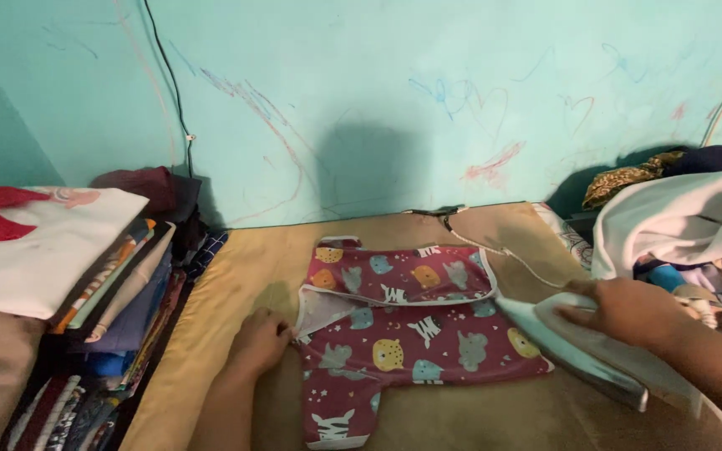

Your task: Iron and fold various pieces of clothing on a flat surface.

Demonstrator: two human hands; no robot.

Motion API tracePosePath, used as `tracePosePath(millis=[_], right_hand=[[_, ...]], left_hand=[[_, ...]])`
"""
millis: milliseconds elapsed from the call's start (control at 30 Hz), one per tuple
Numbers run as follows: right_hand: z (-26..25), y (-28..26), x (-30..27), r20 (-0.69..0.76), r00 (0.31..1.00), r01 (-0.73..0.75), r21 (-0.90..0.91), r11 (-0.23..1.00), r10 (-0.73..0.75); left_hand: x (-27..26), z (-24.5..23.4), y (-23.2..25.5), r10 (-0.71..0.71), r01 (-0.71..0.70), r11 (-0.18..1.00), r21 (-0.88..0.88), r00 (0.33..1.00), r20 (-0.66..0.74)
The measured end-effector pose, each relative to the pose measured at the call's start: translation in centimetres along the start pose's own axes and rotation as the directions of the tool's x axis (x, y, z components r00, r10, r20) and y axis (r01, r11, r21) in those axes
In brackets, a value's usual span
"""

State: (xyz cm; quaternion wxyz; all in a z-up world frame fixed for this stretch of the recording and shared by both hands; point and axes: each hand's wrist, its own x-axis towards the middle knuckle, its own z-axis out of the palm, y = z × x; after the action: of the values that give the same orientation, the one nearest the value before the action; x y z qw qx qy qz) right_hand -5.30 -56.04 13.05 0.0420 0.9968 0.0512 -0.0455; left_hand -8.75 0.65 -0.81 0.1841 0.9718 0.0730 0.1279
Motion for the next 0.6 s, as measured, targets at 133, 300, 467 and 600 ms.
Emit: tracePosePath(millis=[133,300,467,600], right_hand=[[1.3,1.8,0.7,-0.048,0.996,-0.082,-0.041,0.996,0.080],[12.6,4.9,7.4,-0.284,0.828,0.315,-0.478,0.820,-0.484],[12.4,-0.3,2.7,-0.192,0.673,0.714,-0.086,0.695,-0.715],[9.7,-2.4,0.4,-0.187,0.663,0.742,0.042,0.669,-0.725]], left_hand=[[-1.1,1.2,1.7,-0.027,0.031,0.998,0.058,0.996,-0.083],[-5.4,-2.7,8.7,-0.328,0.350,0.935,-0.064,0.918,0.223],[-9.3,-1.4,9.6,-0.117,0.174,0.966,-0.193,0.955,0.273],[-9.5,1.1,5.7,-0.052,0.281,0.758,-0.589,0.926,0.374]])
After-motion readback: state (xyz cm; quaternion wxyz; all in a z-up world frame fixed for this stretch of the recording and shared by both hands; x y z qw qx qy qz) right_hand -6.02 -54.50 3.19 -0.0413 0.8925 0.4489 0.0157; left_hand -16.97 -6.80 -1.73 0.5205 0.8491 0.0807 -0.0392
